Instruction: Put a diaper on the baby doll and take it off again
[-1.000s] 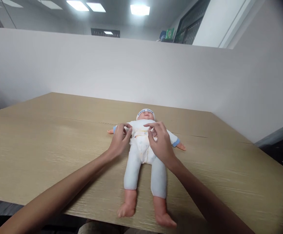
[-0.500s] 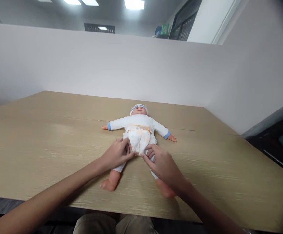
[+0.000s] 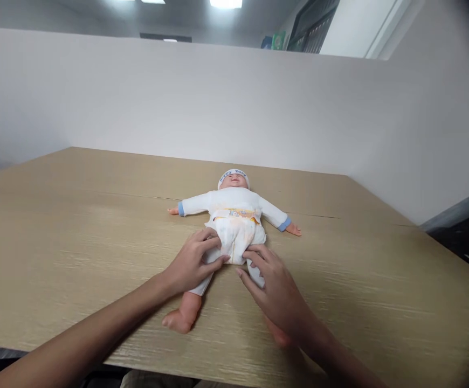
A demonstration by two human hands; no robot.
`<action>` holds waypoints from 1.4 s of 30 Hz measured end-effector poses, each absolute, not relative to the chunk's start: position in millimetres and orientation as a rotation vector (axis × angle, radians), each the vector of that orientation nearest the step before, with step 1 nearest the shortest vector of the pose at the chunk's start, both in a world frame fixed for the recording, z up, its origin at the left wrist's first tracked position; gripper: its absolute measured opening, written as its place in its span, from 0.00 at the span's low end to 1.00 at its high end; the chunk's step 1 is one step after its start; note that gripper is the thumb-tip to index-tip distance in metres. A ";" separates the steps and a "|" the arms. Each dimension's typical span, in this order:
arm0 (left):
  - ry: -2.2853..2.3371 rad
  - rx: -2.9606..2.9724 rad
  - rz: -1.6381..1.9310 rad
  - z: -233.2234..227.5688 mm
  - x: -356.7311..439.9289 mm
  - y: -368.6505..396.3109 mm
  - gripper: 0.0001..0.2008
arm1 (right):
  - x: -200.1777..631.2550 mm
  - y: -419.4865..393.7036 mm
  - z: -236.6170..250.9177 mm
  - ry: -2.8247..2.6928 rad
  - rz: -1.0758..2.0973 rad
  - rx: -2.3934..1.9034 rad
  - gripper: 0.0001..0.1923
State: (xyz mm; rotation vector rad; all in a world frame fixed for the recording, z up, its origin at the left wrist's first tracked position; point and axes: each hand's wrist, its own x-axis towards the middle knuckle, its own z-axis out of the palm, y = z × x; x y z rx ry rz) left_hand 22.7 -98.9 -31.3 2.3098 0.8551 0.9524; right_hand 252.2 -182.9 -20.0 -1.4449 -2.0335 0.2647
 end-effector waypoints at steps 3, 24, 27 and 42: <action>0.839 2.296 0.957 -31.7 22.0 -99.5 0.09 | 252.2 -184.6 -19.9 -2.052 0.240 -1.427 0.11; 0.887 1.682 0.995 -43.6 21.6 -92.8 0.21 | 261.2 -172.8 -13.7 -1.515 0.460 -1.654 0.18; 0.931 1.612 1.026 -47.0 21.8 -93.9 0.24 | 262.5 -174.2 -10.7 -1.596 0.416 -1.649 0.14; 0.780 1.285 0.710 -15.5 19.6 -94.6 0.23 | 257.9 -170.4 -16.4 -1.607 0.453 -1.602 0.16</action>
